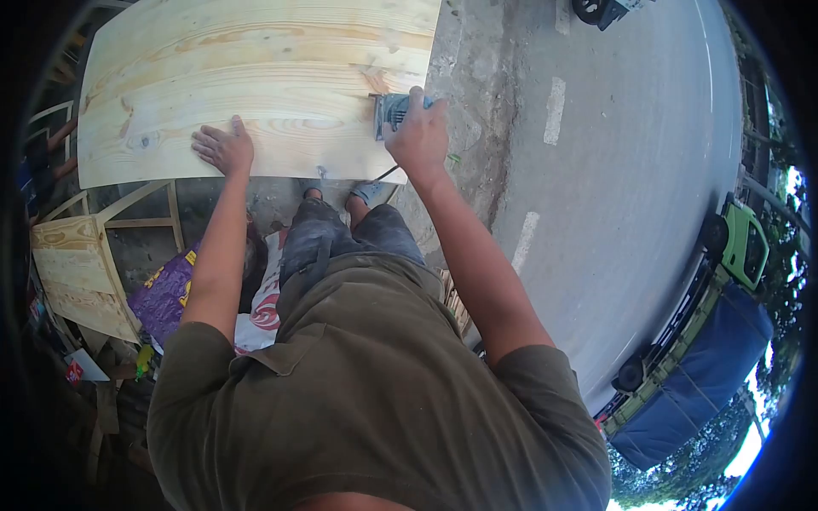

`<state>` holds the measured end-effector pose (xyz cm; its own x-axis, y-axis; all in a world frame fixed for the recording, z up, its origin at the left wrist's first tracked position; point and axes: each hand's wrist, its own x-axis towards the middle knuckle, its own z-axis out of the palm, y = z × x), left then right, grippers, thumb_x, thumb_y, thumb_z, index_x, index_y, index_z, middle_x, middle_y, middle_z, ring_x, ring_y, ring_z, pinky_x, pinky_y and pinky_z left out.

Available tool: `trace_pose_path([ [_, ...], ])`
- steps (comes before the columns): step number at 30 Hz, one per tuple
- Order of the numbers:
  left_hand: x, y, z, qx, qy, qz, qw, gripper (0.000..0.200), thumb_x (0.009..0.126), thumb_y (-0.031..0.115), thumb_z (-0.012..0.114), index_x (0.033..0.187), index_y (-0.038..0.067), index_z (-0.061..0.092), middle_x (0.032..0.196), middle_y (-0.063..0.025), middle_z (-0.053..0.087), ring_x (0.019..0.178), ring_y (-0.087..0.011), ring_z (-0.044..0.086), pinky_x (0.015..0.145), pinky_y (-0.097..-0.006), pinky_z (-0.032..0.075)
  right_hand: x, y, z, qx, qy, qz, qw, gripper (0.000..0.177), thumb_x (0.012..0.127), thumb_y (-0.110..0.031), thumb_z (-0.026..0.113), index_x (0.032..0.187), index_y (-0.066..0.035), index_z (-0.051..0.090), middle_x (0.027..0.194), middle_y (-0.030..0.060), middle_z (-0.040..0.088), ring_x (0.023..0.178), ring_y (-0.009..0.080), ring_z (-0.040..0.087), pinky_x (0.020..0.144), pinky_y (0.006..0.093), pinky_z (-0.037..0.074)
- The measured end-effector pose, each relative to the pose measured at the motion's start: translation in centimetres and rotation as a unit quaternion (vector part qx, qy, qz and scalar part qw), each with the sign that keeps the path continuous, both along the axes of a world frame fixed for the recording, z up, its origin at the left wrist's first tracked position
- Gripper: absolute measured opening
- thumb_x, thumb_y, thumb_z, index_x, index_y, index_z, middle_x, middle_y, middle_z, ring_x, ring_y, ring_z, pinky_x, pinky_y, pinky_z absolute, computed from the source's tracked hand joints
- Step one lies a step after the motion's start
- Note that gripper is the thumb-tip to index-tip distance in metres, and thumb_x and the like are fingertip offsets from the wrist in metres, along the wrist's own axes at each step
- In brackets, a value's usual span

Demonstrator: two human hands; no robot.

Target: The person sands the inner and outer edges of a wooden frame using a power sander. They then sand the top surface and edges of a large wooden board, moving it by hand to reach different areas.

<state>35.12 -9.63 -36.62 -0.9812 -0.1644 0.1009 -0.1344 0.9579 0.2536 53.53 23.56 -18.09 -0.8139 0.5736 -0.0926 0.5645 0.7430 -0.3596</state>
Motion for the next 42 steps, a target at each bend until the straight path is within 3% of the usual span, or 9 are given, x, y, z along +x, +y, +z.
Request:
trace_pose_path([
  [4, -5.0, 1.5, 1.3, -0.044, -0.047, 0.102, 0.993, 0.103, 0.105, 0.067, 0.043, 0.167, -0.011, 0.015, 0.172, -0.0421, 0.006, 0.161, -0.0593, 0.001, 0.126, -0.0722, 0.000, -0.7, -3.1, -0.3, 0.008, 0.040, -0.010, 0.999, 0.085, 0.074, -0.024, 0.093, 0.146, -0.006, 0.051, 0.118, 0.0285, 0.052, 0.104, 0.0471, 0.063, 0.087, 0.0525, 0.056],
  [7, -5.0, 1.8, 2.0, -0.036, -0.050, 0.104, 0.993, 0.103, 0.104, 0.068, 0.043, 0.167, -0.010, 0.015, 0.172, -0.0418, 0.006, 0.161, -0.0592, 0.001, 0.127, -0.0712, 0.000, -7.2, -1.3, -1.8, 0.049, 0.069, -0.018, 0.996, 0.085, 0.075, -0.030, 0.095, 0.144, -0.004, 0.053, 0.120, 0.0305, 0.056, 0.104, 0.0459, 0.064, 0.090, 0.0479, 0.056],
  [12, -5.3, 1.7, 1.4, -0.046, -0.054, 0.106, 0.992, 0.103, 0.104, 0.067, 0.043, 0.168, -0.008, 0.015, 0.172, -0.0416, 0.005, 0.161, -0.0591, 0.000, 0.127, -0.0710, -0.001, -14.8, 0.4, -0.4, 0.034, 0.023, -0.055, 0.998, 0.087, 0.080, -0.035, 0.092, 0.148, -0.004, 0.048, 0.121, 0.0329, 0.055, 0.103, 0.0509, 0.066, 0.089, 0.0511, 0.059],
  [14, -5.0, 1.5, 1.7, -0.051, -0.063, 0.101, 0.992, 0.102, 0.104, 0.067, 0.043, 0.168, -0.008, 0.015, 0.173, -0.0416, 0.005, 0.161, -0.0592, -0.001, 0.127, -0.0708, -0.001, -13.0, 0.1, 0.0, 0.023, 0.019, -0.022, 0.999, 0.084, 0.082, -0.036, 0.091, 0.148, -0.005, 0.049, 0.121, 0.0331, 0.055, 0.103, 0.0536, 0.066, 0.088, 0.0535, 0.059],
  [15, -5.0, 1.7, 1.9, -0.050, -0.064, 0.100, 0.992, 0.102, 0.104, 0.067, 0.043, 0.168, -0.008, 0.015, 0.173, -0.0416, 0.004, 0.161, -0.0593, -0.001, 0.127, -0.0707, -0.001, -11.0, -1.2, 0.6, 0.042, 0.006, -0.016, 0.999, 0.080, 0.081, -0.029, 0.091, 0.146, -0.005, 0.050, 0.119, 0.0313, 0.053, 0.101, 0.0504, 0.066, 0.083, 0.0512, 0.059],
  [23, -4.7, 1.9, 2.1, -0.052, -0.076, 0.095, 0.991, 0.103, 0.105, 0.068, 0.042, 0.168, -0.008, 0.014, 0.172, -0.0417, 0.003, 0.160, -0.0611, -0.002, 0.127, -0.0707, 0.000, 6.3, -9.6, 1.0, 0.000, -0.110, -0.105, 0.988, 0.084, 0.084, -0.029, 0.090, 0.149, -0.005, 0.042, 0.126, 0.0310, 0.050, 0.111, 0.0532, 0.062, 0.094, 0.0566, 0.056],
  [30, -5.1, 1.8, 1.9, -0.027, -0.067, 0.089, 0.993, 0.104, 0.104, 0.068, 0.043, 0.168, -0.008, 0.014, 0.173, -0.0413, 0.003, 0.159, -0.0625, -0.002, 0.127, -0.0708, 0.000, -3.9, 1.1, 0.2, 0.029, -0.092, -0.198, 0.976, 0.090, 0.084, -0.037, 0.090, 0.151, -0.003, 0.040, 0.134, 0.0380, 0.049, 0.110, 0.0574, 0.065, 0.094, 0.0557, 0.056],
  [37, -4.8, 1.8, 2.0, -0.059, -0.079, 0.090, 0.991, 0.103, 0.104, 0.068, 0.043, 0.168, -0.007, 0.015, 0.173, -0.0403, 0.004, 0.159, -0.0633, -0.001, 0.127, -0.0709, 0.001, 0.4, -5.9, 2.1, -0.028, -0.197, -0.055, 0.978, 0.087, 0.082, -0.035, 0.091, 0.149, -0.007, 0.043, 0.133, 0.0325, 0.047, 0.108, 0.0556, 0.066, 0.092, 0.0571, 0.058],
  [42, -5.2, 2.2, 1.9, -0.032, -0.065, 0.088, 0.993, 0.103, 0.103, 0.067, 0.045, 0.168, -0.008, 0.016, 0.173, -0.0414, 0.003, 0.158, -0.0647, -0.002, 0.127, -0.0716, 0.000, -3.1, -2.1, 0.4, 0.002, -0.133, -0.072, 0.988, 0.087, 0.083, -0.035, 0.091, 0.149, -0.007, 0.043, 0.131, 0.0322, 0.049, 0.105, 0.0551, 0.067, 0.091, 0.0560, 0.058],
])
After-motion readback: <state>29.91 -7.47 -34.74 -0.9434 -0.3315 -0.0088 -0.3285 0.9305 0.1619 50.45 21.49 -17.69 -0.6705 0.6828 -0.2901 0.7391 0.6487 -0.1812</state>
